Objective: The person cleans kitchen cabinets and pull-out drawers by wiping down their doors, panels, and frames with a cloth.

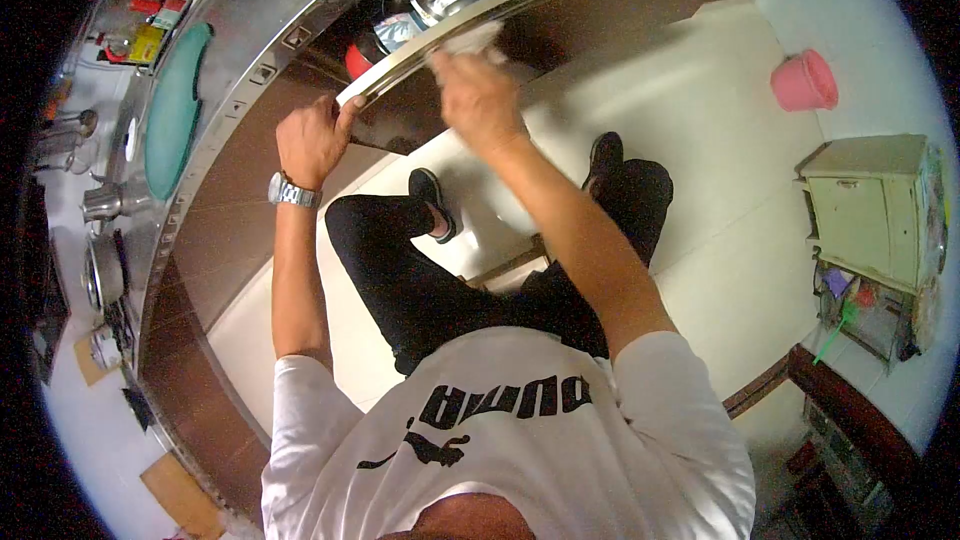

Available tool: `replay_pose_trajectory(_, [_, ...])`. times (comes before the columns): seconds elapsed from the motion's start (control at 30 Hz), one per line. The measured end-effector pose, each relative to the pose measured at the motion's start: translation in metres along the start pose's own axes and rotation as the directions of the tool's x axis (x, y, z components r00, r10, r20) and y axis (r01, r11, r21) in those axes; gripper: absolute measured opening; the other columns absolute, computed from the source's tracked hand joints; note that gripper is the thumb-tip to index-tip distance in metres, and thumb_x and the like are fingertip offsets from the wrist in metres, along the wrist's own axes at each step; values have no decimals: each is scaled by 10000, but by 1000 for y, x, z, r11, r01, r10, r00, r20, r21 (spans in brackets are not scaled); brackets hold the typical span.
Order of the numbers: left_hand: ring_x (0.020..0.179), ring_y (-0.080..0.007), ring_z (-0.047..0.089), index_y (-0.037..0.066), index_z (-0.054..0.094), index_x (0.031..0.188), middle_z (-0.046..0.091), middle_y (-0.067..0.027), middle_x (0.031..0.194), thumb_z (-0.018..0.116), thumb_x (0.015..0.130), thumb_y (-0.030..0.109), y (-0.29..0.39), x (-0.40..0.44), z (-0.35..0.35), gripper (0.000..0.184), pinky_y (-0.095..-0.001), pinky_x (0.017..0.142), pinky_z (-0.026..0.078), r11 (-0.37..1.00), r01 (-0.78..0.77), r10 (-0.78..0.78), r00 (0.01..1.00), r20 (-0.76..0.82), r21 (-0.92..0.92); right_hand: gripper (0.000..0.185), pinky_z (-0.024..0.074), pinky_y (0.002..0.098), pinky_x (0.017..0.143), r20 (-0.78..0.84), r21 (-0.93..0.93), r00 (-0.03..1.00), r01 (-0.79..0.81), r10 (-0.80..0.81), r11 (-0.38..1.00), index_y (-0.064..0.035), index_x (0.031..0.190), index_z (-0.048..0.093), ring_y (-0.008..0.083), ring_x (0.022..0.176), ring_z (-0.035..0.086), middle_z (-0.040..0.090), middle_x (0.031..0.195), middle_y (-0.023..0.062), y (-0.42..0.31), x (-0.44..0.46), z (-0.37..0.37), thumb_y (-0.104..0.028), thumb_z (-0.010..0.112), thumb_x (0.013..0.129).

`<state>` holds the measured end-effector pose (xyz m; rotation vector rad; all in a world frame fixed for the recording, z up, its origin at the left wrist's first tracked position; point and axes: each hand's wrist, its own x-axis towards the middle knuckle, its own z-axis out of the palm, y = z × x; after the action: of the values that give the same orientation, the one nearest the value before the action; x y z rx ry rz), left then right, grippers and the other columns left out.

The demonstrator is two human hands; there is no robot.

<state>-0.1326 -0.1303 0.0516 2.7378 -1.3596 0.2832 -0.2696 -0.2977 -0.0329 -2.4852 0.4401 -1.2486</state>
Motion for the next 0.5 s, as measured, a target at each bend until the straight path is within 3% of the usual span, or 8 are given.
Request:
replay_pose_trajectory(0.1, [598, -355, 603, 46, 607, 666, 591, -180, 597, 451, 850, 590, -2, -2, -1, 595, -439, 529, 464, 1000, 0, 0, 1000, 18, 5, 313, 501, 357, 608, 78, 44, 997, 8, -12, 999, -83, 1067, 634, 253, 723, 599, 597, 802, 87, -17, 1, -1, -36, 544, 771])
replay_pose_trajectory(0.17, [602, -355, 604, 48, 607, 666, 593, -180, 601, 449, 850, 590, -1, -2, -2, 594, -439, 529, 464, 1000, 4, -4, 1000, 27, 10, 312, 502, 352, 597, -19, 6, 999, 31, -31, 1000, -89, 1070, 639, 255, 696, 602, 615, 800, 96, 12, 3, -4, -26, 546, 779])
replay_pose_trajectory(0.23, [597, -355, 603, 50, 609, 670, 596, -178, 603, 443, 852, 592, 3, -3, -3, 595, -438, 523, 460, 1000, 6, -6, 1000, 17, -6, 268, 497, 355, 571, -73, 18, 981, -177, 178, 984, -71, 1046, 646, 269, 650, 597, 627, 767, 108, 39, 8, -17, -30, 536, 805])
replay_pose_trajectory(0.3, [592, -353, 601, 50, 608, 668, 595, -174, 599, 444, 852, 592, 2, -4, 0, 595, -436, 518, 459, 1000, 5, -5, 1000, 5, -7, 283, 499, 364, 582, -42, -32, 987, -155, 154, 987, -70, 1064, 637, 269, 663, 601, 622, 765, 109, 38, 8, -14, -37, 550, 797])
replay_pose_trajectory(0.4, [583, -349, 599, 49, 607, 664, 595, -170, 596, 445, 852, 592, -1, 0, 0, 597, -434, 512, 457, 1000, 1, -1, 1000, -2, 2, 299, 499, 366, 630, -59, 94, 993, 105, -99, 990, -90, 1080, 622, 254, 687, 603, 607, 784, 92, -11, 0, 10, -82, 555, 789])
replay_pose_trajectory(0.43, [579, -348, 597, 48, 606, 663, 596, -168, 597, 445, 851, 593, -1, -1, 0, 598, -433, 509, 456, 1000, 5, -5, 1000, 16, 6, 297, 499, 354, 647, 65, 93, 994, 78, -84, 993, -99, 1077, 624, 253, 705, 606, 612, 808, 83, -25, 1, 13, -95, 546, 790])
replay_pose_trajectory(0.5, [581, -347, 599, 47, 606, 664, 596, -170, 598, 445, 850, 595, -1, -2, -2, 601, -433, 513, 459, 1000, 1, -1, 1000, 18, -1, 284, 504, 356, 617, 101, 35, 993, 54, -57, 998, -101, 1078, 624, 255, 696, 610, 611, 794, 90, -22, 10, -2, -88, 555, 803])
